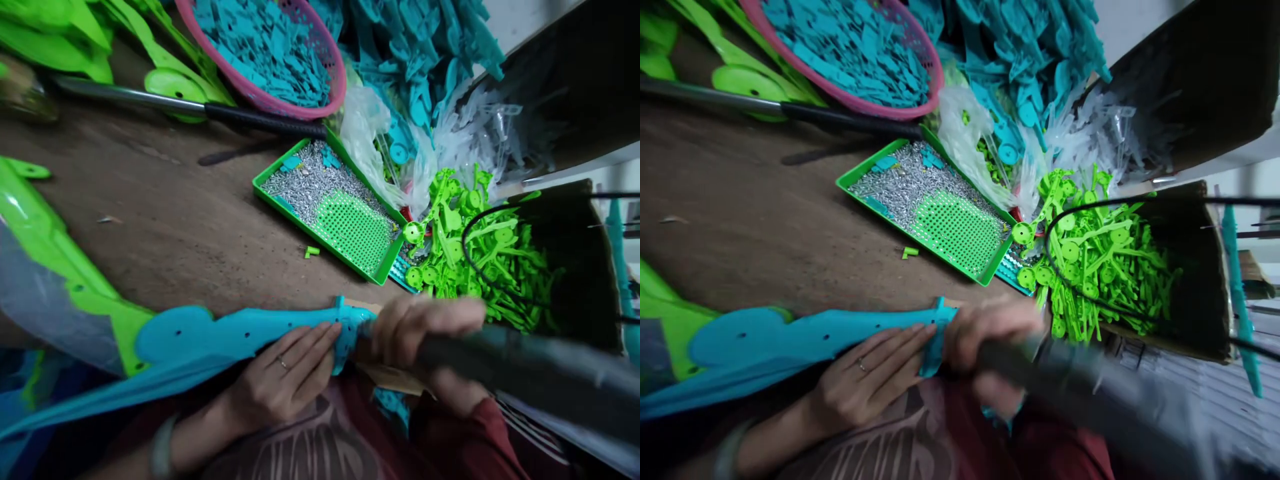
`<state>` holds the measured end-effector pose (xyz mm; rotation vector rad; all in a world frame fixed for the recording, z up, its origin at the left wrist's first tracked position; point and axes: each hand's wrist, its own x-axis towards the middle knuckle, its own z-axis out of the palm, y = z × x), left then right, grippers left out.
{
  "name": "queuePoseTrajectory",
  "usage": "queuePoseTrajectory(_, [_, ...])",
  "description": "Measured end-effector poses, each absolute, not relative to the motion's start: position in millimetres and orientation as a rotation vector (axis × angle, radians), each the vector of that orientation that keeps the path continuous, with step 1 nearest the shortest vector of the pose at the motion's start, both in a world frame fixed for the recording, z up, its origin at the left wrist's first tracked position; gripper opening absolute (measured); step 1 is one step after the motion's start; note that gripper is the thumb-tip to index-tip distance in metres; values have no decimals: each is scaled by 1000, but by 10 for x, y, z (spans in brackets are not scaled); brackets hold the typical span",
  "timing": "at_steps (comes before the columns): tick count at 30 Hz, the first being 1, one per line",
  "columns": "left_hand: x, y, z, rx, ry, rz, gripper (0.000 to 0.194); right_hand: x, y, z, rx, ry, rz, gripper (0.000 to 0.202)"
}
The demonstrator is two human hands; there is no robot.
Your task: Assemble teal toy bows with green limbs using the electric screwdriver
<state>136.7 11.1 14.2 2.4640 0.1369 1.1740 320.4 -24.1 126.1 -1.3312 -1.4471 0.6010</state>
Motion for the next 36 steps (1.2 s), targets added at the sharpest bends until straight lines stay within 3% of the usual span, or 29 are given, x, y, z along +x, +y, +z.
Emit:
queuePoseTrajectory(2, [1376, 74, 119, 2503, 149, 1216, 24, 3446, 252, 1240, -1148, -1242, 353, 20])
queuePoseTrajectory(4, [1377, 60, 96, 2519, 150, 1235, 27, 3664, 730, 1103, -1233, -1068, 196, 25])
queuePoseTrajectory(8, [1366, 79, 101, 2497, 155, 1209, 33, 3855, 1234, 778, -1323, -890, 134, 28])
queuePoseTrajectory(19, [1379, 101, 86, 2498, 120, 1221, 37, 3870, 1230, 671, -1285, -924, 172, 31])
queuePoseTrajectory(29, [1379, 23, 6, 2445, 154, 1281, 28, 3866, 1261, 627, -1335, -897, 173, 33])
queuePoseTrajectory(36, [1320, 4, -4, 2555, 255, 1284, 18, 3438, 767, 1188, -1187, -889, 229, 12])
